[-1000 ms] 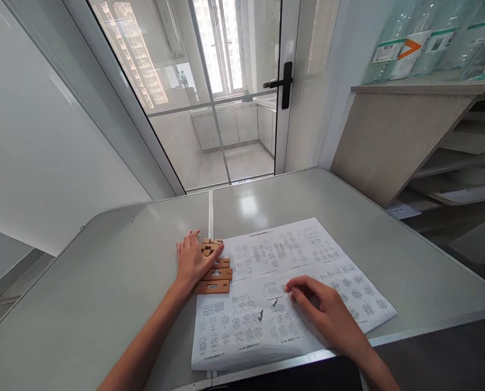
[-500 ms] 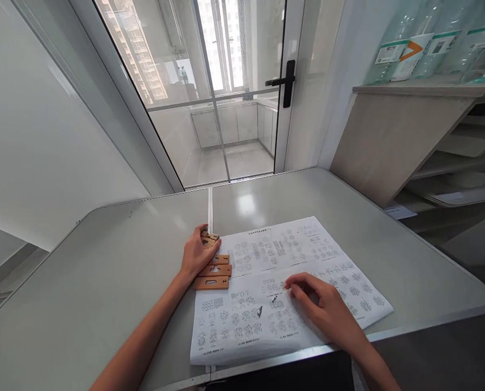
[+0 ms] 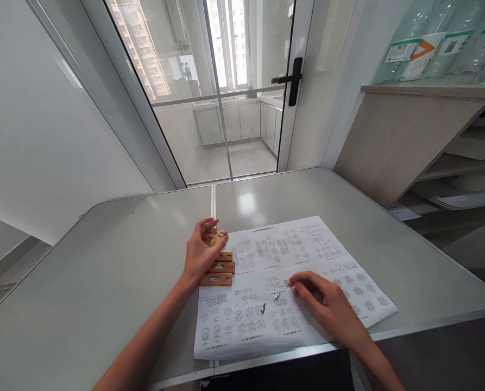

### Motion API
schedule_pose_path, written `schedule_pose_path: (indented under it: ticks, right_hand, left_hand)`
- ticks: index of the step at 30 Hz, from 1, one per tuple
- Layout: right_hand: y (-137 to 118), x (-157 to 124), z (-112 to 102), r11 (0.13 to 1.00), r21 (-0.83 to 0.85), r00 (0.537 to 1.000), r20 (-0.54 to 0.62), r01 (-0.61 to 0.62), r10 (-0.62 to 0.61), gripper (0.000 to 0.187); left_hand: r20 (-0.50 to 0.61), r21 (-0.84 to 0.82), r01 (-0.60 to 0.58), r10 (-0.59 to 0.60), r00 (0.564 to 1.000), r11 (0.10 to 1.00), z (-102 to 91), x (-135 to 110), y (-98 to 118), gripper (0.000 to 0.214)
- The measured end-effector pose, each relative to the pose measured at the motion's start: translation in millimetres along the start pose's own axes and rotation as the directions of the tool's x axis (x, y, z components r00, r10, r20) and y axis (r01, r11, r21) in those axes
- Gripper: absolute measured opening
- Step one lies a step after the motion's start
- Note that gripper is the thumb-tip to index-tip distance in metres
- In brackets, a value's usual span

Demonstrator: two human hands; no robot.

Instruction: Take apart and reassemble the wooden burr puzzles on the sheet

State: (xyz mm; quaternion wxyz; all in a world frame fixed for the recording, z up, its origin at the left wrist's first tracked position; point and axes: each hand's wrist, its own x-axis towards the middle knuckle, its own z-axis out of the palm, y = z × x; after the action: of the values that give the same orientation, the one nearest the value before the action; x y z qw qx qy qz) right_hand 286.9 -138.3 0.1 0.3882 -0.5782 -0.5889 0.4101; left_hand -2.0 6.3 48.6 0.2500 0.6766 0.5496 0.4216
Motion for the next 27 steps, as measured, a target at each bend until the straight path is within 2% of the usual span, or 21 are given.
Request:
schedule_pose_path:
  ticks: [3, 6, 9, 13, 18, 21, 27]
  right_hand:
    - [-3.1, -1.3, -0.5, 1.000, 0.003, 1.000, -0.023, 0.002, -0.002, 0.030]
    - [-5.2, -1.5, -0.7, 1.000, -0.004, 0.999, -0.042, 0.010, -0.010, 0.029]
    - [-5.3, -0.9, 0.0, 1.000, -0.008, 0.998, -0.068, 0.017, -0.018, 0.027]
    - [-2.7, -0.6, 1.0, 1.000, -0.011, 0.994, -0.109, 0.029, -0.030, 0.026]
    - [0.2, -0.6, 1.6, 0.999, 0.010, 0.993, -0.109, 0.053, -0.052, 0.024]
    - [-1.9, -0.9, 1.7, 0.997, -0.014, 0.991, -0.112, 0.070, -0.071, 0.022]
    - [-5.2, -0.7, 2.4, 0.982, -0.095, 0.981, -0.095, 0.161, -0.170, 0.018]
  left_hand:
    - [0.179, -0.050, -0.125, 0.132, 0.975, 0.991, 18.3, -27.1, 31.1, 0.050]
    - [0.378, -0.065, -0.226, 0.234, 0.896, 0.972, 42.2, -49.4, 48.9, 0.057]
    - [0.474, -0.091, -0.337, 0.339, 0.813, 0.937, 63.0, -62.4, 52.0, 0.062]
    - [0.581, -0.089, -0.400, 0.374, 0.723, 0.912, 77.8, -69.4, 48.4, 0.068]
    - [0.625, -0.139, -0.449, 0.430, 0.652, 0.883, 85.1, -72.2, 44.7, 0.067]
    - [0.602, -0.178, -0.481, 0.482, 0.637, 0.858, 88.4, -71.4, 40.1, 0.065]
    - [0.573, -0.118, -0.584, 0.535, 0.620, 0.803, 79.7, -63.5, 30.6, 0.088]
